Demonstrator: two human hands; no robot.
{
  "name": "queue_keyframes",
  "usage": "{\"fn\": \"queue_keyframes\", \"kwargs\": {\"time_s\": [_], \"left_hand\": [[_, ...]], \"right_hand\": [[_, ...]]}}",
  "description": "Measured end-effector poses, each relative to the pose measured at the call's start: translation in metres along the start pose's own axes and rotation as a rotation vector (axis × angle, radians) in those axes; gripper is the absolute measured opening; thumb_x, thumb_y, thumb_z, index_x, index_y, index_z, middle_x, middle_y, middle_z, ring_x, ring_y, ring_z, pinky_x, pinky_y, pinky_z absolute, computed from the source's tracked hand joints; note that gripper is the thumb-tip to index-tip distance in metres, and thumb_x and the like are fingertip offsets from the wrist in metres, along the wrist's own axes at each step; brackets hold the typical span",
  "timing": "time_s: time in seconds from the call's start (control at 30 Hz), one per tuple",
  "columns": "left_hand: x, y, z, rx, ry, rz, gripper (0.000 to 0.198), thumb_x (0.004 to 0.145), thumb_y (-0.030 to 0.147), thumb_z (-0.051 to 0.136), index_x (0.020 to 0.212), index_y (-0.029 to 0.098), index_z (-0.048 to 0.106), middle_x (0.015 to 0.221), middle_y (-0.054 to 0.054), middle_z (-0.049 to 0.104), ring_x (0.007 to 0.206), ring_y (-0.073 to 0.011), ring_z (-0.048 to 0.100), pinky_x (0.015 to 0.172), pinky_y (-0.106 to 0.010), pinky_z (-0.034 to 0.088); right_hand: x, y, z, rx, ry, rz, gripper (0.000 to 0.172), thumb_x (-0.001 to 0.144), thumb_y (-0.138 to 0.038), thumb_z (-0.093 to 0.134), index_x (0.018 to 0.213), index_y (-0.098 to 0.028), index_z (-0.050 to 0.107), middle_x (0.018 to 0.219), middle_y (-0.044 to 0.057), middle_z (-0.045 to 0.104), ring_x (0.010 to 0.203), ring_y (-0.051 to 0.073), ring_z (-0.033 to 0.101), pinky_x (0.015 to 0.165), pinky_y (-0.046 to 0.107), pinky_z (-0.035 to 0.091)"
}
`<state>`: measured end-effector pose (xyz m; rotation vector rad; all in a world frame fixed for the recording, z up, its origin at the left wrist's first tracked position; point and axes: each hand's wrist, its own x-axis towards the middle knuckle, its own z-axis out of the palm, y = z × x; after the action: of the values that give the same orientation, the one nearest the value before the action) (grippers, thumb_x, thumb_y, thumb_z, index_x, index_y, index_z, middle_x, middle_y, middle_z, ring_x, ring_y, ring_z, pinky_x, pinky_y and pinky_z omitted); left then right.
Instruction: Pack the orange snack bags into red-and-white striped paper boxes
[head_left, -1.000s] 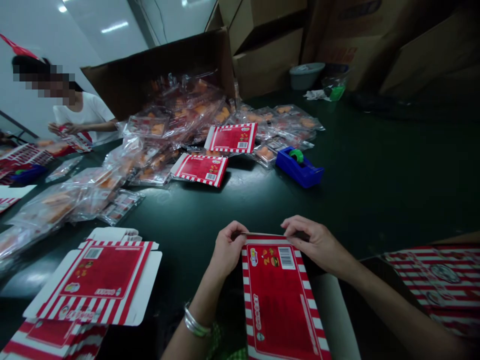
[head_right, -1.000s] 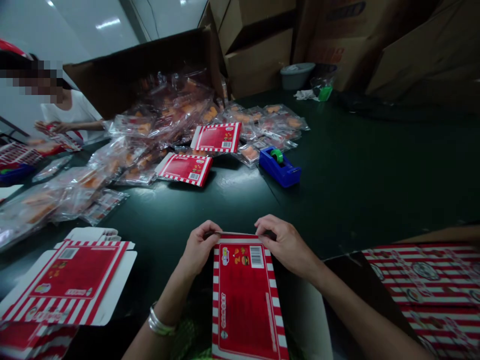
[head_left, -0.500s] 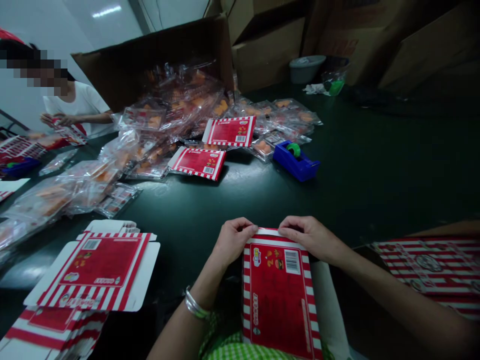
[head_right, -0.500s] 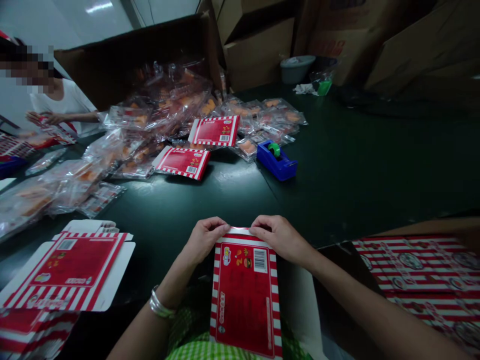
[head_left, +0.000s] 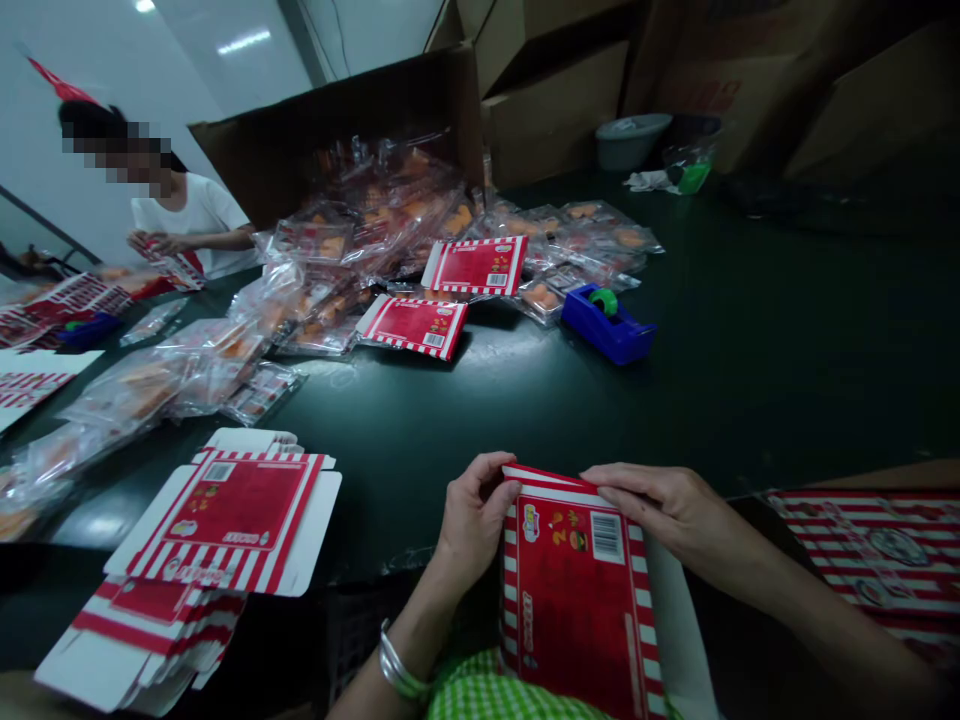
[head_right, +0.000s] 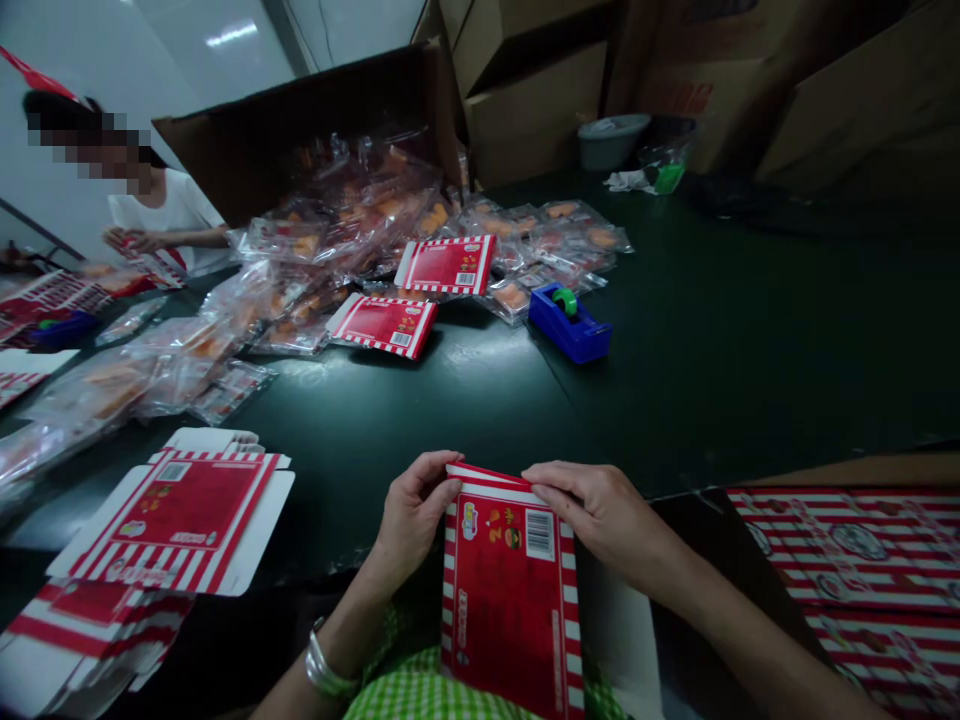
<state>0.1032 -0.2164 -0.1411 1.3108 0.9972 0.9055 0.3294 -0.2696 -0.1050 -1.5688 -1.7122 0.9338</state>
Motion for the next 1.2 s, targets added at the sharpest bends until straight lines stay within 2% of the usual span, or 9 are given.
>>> {"fn": "queue_keyframes", "kwargs": {"time_s": [0.2,0.3,0.4,0.6,0.73,0.9,1.03,1.13,1.2], "left_hand": [[0.005,0.013,-0.010,-0.138,-0.105,-0.118,0.015,0.073,0.027,0.071,0.081,0.016,0.070,0.100,-0.007,0.073,0.086,-0.0184,0.065,0.076,-0.027,0.051],[0.005,0.012,-0.010,-0.078,-0.097,-0.119,0.023,0.078,0.030,0.067,0.096,0.017,0.068,0.105,-0.008,0.072,0.089,-0.0191,0.065,0.076,-0.028,0.051],[0.001,0.005,-0.009,-0.047,-0.045,-0.093,0.031,0.084,0.031,0.062,0.114,0.021,0.059,0.111,-0.007,0.069,0.093,-0.0186,0.065,0.077,-0.028,0.051],[0.005,0.005,-0.012,-0.037,-0.124,-0.066,0.015,0.084,0.028,0.062,0.094,0.017,0.060,0.092,-0.004,0.069,0.080,-0.0140,0.062,0.071,-0.024,0.049],[0.004,0.006,-0.003,-0.154,-0.020,-0.120,0.026,0.079,0.025,0.066,0.100,0.021,0.052,0.103,-0.006,0.070,0.086,-0.0164,0.065,0.074,-0.027,0.051],[-0.002,0.002,0.001,-0.047,0.049,-0.040,0.010,0.081,0.025,0.063,0.084,0.018,0.057,0.106,-0.008,0.070,0.093,-0.0173,0.065,0.081,-0.028,0.050],[0.001,0.011,-0.015,-0.106,-0.080,-0.099,0.017,0.076,0.031,0.069,0.079,0.016,0.060,0.099,-0.006,0.070,0.085,-0.0166,0.063,0.075,-0.026,0.050],[0.002,0.016,-0.021,-0.039,-0.203,-0.108,0.022,0.081,0.037,0.065,0.091,0.017,0.065,0.092,-0.003,0.069,0.081,-0.0153,0.061,0.072,-0.025,0.048],[0.000,0.015,-0.018,0.031,-0.202,-0.120,0.029,0.085,0.042,0.060,0.097,0.017,0.068,0.089,-0.004,0.069,0.080,-0.0159,0.061,0.072,-0.025,0.048]], "right_hand": [[-0.003,0.003,0.004,0.007,0.072,0.032,0.031,0.084,-0.041,0.053,0.097,-0.023,0.074,0.105,0.007,0.074,0.094,0.026,0.069,0.083,0.037,0.057],[-0.008,0.004,0.010,0.079,0.142,0.016,0.028,0.082,-0.041,0.056,0.094,-0.025,0.076,0.107,0.006,0.073,0.100,0.027,0.068,0.091,0.041,0.053],[-0.015,0.005,0.018,0.215,0.237,0.101,0.030,0.081,-0.043,0.059,0.102,-0.026,0.073,0.110,0.007,0.072,0.102,0.028,0.066,0.089,0.041,0.055],[-0.016,0.004,0.022,0.397,0.274,0.173,0.036,0.075,-0.048,0.069,0.100,-0.022,0.070,0.110,0.011,0.071,0.103,0.029,0.066,0.089,0.042,0.056],[-0.016,0.004,0.021,0.536,0.308,0.193,0.043,0.071,-0.050,0.074,0.103,-0.022,0.065,0.110,0.012,0.071,0.104,0.028,0.066,0.090,0.041,0.056],[-0.018,0.007,0.020,0.447,0.291,0.214,0.044,0.070,-0.055,0.072,0.101,-0.023,0.070,0.109,0.012,0.071,0.103,0.030,0.066,0.084,0.042,0.058],[-0.015,0.006,0.018,0.322,0.296,0.161,0.035,0.074,-0.057,0.067,0.086,-0.025,0.075,0.107,0.010,0.072,0.103,0.031,0.065,0.090,0.044,0.053],[-0.014,0.005,0.020,0.348,0.244,0.138,0.031,0.075,-0.053,0.067,0.078,-0.023,0.074,0.100,0.009,0.073,0.094,0.028,0.067,0.089,0.042,0.052],[-0.015,0.008,0.026,0.406,0.229,0.165,0.030,0.075,-0.051,0.067,0.078,-0.022,0.074,0.100,0.009,0.073,0.094,0.027,0.067,0.090,0.041,0.051]]}}
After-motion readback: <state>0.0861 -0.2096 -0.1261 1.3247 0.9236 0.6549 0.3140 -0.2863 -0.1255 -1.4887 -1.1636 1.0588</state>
